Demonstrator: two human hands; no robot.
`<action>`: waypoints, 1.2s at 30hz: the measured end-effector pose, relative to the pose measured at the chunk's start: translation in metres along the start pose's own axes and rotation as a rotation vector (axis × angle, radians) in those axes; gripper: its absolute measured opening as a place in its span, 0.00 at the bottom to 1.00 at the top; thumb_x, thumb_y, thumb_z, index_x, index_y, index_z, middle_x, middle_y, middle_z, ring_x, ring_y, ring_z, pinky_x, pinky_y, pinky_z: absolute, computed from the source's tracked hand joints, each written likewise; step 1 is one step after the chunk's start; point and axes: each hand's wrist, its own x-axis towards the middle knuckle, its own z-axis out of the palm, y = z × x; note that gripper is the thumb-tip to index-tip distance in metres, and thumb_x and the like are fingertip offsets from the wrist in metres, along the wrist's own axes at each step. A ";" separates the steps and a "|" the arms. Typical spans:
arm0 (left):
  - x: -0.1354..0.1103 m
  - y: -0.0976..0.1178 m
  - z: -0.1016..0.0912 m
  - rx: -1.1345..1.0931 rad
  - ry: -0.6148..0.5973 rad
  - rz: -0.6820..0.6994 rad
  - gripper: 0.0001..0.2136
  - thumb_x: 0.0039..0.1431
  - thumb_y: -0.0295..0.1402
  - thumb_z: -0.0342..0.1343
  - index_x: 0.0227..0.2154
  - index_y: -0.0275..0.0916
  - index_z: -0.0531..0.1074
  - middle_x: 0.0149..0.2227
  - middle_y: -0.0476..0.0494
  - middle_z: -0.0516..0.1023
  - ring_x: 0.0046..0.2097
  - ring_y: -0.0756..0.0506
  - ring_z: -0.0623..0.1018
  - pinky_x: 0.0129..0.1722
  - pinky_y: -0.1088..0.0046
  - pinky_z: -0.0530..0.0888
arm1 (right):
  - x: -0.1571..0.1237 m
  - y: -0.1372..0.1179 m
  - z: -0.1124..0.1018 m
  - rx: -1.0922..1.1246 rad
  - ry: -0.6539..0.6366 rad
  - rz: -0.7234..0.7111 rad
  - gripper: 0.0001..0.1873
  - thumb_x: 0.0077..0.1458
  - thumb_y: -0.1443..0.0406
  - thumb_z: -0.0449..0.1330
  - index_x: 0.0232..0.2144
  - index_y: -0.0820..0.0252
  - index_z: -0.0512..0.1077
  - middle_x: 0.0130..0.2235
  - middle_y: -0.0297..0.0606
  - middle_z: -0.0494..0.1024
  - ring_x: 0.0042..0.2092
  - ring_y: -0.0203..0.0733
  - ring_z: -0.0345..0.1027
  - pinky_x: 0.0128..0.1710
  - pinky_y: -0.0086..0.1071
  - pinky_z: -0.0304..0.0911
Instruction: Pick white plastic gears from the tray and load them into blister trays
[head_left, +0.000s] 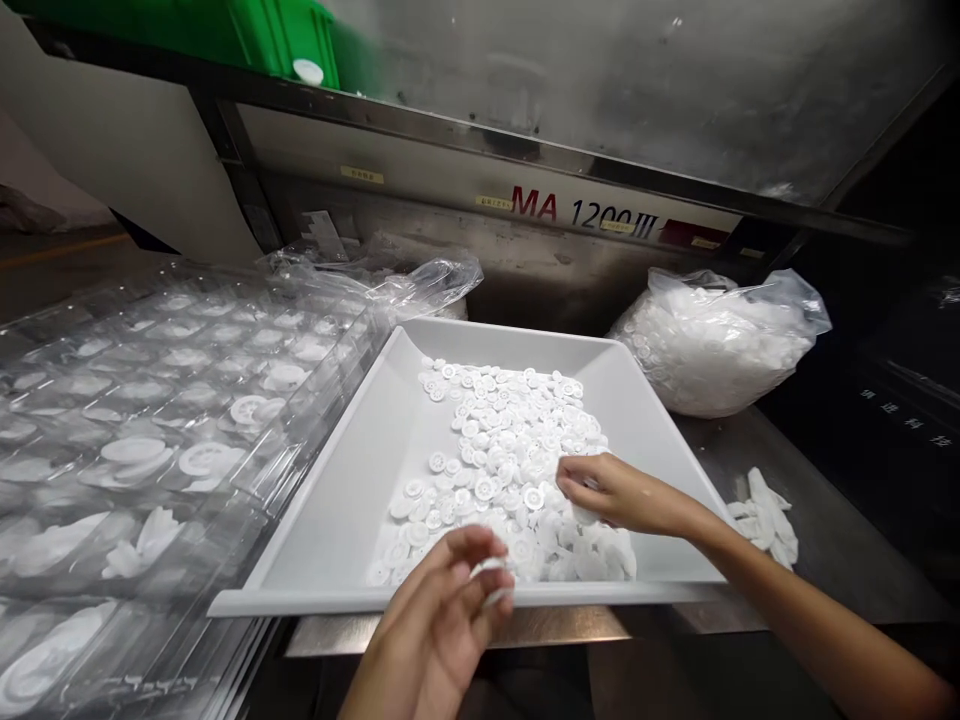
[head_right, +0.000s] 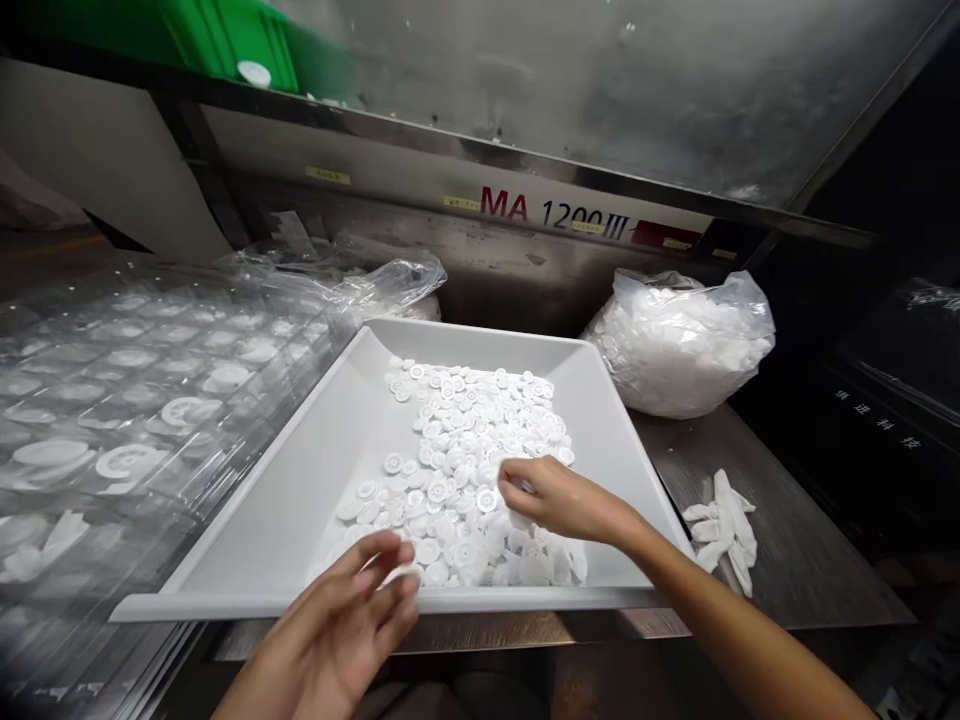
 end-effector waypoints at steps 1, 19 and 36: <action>0.009 0.000 0.013 -0.043 0.014 -0.004 0.09 0.57 0.25 0.53 0.36 0.43 0.76 0.41 0.45 0.78 0.42 0.46 0.77 0.42 0.71 0.75 | 0.004 -0.012 0.000 -0.025 0.085 -0.051 0.17 0.66 0.57 0.48 0.32 0.64 0.66 0.26 0.29 0.64 0.24 0.29 0.58 0.23 0.24 0.56; 0.061 0.019 0.053 -0.291 -0.019 0.192 0.09 0.61 0.27 0.53 0.44 0.33 0.70 0.44 0.41 0.75 0.42 0.47 0.77 0.38 0.68 0.77 | 0.055 -0.040 0.030 0.129 0.494 -0.470 0.15 0.67 0.63 0.45 0.51 0.62 0.65 0.45 0.41 0.71 0.45 0.40 0.68 0.45 0.39 0.66; 0.058 0.007 0.048 -0.105 0.035 0.276 0.16 0.57 0.25 0.57 0.49 0.41 0.74 0.54 0.43 0.74 0.55 0.45 0.72 0.51 0.75 0.72 | 0.055 -0.033 0.028 0.313 0.243 -0.137 0.13 0.60 0.57 0.57 0.39 0.63 0.69 0.22 0.25 0.59 0.24 0.30 0.55 0.28 0.28 0.58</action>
